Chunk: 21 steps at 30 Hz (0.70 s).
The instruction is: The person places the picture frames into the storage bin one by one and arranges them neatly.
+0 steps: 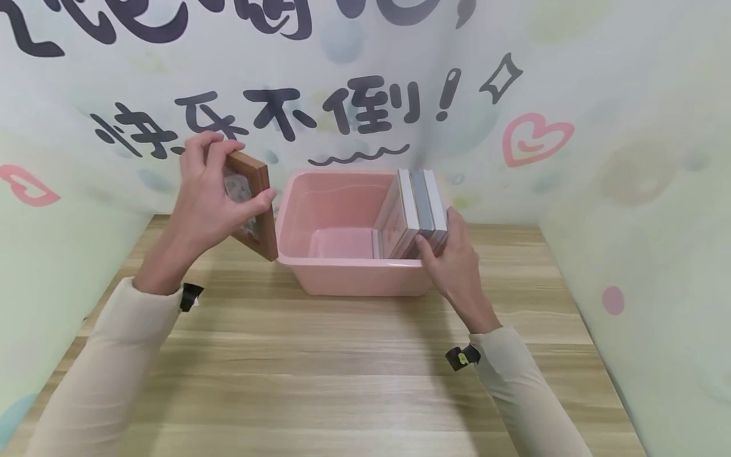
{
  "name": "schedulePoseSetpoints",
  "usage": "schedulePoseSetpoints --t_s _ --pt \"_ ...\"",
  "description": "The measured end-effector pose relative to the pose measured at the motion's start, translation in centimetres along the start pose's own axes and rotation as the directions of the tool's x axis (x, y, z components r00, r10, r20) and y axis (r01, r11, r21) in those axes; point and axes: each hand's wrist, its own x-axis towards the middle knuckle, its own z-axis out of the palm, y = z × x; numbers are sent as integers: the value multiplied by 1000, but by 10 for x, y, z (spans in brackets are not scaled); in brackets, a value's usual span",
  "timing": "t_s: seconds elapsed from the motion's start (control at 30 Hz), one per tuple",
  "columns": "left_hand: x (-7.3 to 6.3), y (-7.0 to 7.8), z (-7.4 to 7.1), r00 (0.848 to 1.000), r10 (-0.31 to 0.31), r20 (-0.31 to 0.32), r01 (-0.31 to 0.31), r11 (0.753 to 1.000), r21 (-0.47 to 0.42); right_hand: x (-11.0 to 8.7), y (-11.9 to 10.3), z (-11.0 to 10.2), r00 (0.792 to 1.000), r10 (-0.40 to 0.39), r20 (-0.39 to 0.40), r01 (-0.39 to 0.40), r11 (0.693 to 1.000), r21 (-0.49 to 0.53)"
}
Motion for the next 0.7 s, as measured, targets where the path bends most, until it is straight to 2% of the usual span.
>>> schedulePoseSetpoints --t_s 0.2,0.37,0.7 --pt "19 17 9 997 57 55 -57 998 -7 0 4 -1 1000 3 -2 -3 1000 -4" --pt "35 28 18 991 114 76 -113 993 -18 0 5 -2 1000 -3 4 3 1000 -9" --pt "62 46 43 964 252 86 -245 966 -85 2 4 1 1000 -10 -5 10 1000 -9"
